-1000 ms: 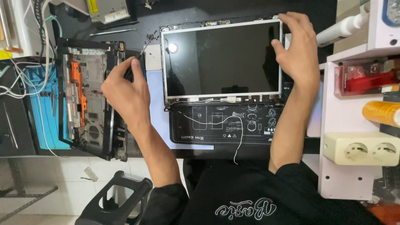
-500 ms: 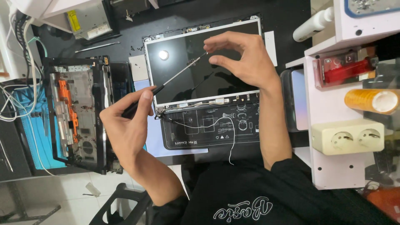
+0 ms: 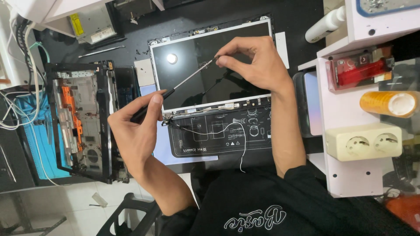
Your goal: The person pries along the edge of a laptop display assembly with a spudger tool to release the front bezel, working around the frame. They then lift the bezel away, grip the exposed screen panel with both hands, and peel back the panel from the display cover.
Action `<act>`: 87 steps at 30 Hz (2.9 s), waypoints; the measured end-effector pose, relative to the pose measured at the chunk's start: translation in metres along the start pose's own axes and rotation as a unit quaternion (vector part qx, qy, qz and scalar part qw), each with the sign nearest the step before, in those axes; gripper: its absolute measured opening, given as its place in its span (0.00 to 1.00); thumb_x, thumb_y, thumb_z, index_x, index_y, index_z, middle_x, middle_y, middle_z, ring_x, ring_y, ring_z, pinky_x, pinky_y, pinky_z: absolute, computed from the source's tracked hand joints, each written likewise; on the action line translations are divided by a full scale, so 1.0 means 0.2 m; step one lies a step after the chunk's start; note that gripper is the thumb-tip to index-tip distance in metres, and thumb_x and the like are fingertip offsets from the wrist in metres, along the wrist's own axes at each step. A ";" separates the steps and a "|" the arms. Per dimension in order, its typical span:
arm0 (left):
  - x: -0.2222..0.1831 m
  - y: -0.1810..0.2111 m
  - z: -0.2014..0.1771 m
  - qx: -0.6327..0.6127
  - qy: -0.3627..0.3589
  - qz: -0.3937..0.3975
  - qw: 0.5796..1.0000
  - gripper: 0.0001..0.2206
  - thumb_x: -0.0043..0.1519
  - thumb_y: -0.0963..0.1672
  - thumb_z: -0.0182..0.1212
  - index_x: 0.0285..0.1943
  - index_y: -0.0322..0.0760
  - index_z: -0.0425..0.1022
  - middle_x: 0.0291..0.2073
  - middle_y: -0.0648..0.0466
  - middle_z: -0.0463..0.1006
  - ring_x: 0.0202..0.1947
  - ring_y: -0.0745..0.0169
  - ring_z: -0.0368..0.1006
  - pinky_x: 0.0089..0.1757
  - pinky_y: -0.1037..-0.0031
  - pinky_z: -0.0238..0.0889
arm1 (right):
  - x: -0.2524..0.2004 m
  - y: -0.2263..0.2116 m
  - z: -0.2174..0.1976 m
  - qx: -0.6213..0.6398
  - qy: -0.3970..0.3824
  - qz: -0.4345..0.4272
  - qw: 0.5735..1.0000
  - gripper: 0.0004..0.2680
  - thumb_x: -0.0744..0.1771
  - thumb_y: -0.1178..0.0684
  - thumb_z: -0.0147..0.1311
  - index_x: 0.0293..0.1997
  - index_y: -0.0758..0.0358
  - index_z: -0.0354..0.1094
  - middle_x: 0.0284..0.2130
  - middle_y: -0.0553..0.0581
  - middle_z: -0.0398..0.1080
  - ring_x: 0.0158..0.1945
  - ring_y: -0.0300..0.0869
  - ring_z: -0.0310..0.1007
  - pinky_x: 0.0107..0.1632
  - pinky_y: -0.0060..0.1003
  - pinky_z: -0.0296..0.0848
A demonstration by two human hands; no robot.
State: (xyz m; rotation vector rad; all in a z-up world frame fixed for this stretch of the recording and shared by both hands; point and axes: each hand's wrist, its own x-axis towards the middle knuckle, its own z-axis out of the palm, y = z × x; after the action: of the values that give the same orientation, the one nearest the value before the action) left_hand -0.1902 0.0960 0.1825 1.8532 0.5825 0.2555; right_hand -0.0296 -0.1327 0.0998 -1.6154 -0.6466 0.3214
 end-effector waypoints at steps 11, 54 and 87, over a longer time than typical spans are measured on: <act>0.06 0.12 -0.08 0.134 -0.069 0.095 0.984 0.07 0.65 0.40 0.69 0.50 0.35 0.85 0.24 0.57 0.72 0.26 0.73 0.60 0.29 0.78 0.51 | -0.01 -0.01 -0.05 -0.117 -0.037 -0.059 0.991 0.04 0.67 0.59 0.63 0.44 0.66 0.78 0.37 0.56 0.80 0.42 0.40 0.81 0.47 0.34 0.76; 0.52 0.43 0.37 0.251 -0.215 0.416 0.848 0.04 0.64 0.38 0.66 0.45 0.29 0.82 0.35 0.43 0.82 0.24 0.53 0.73 0.31 0.67 0.65 | -0.05 0.36 -0.28 0.097 0.227 -0.011 0.969 0.02 0.72 0.62 0.57 0.48 0.69 0.69 0.44 0.58 0.79 0.48 0.39 0.82 0.54 0.31 0.81; 0.50 0.42 0.23 0.300 -0.192 0.420 0.835 0.06 0.62 0.38 0.68 0.46 0.30 0.83 0.34 0.44 0.80 0.27 0.50 0.74 0.33 0.64 0.65 | -0.04 0.35 -0.21 -0.197 0.107 0.006 0.975 0.04 0.63 0.64 0.65 0.37 0.68 0.75 0.31 0.59 0.74 0.33 0.41 0.76 0.38 0.38 0.74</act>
State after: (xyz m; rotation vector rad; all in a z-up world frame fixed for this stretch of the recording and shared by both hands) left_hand -0.0626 0.0875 0.2341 2.6035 -0.5460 0.2733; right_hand 0.0019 -0.1742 0.0371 -2.0006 -0.5572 0.0235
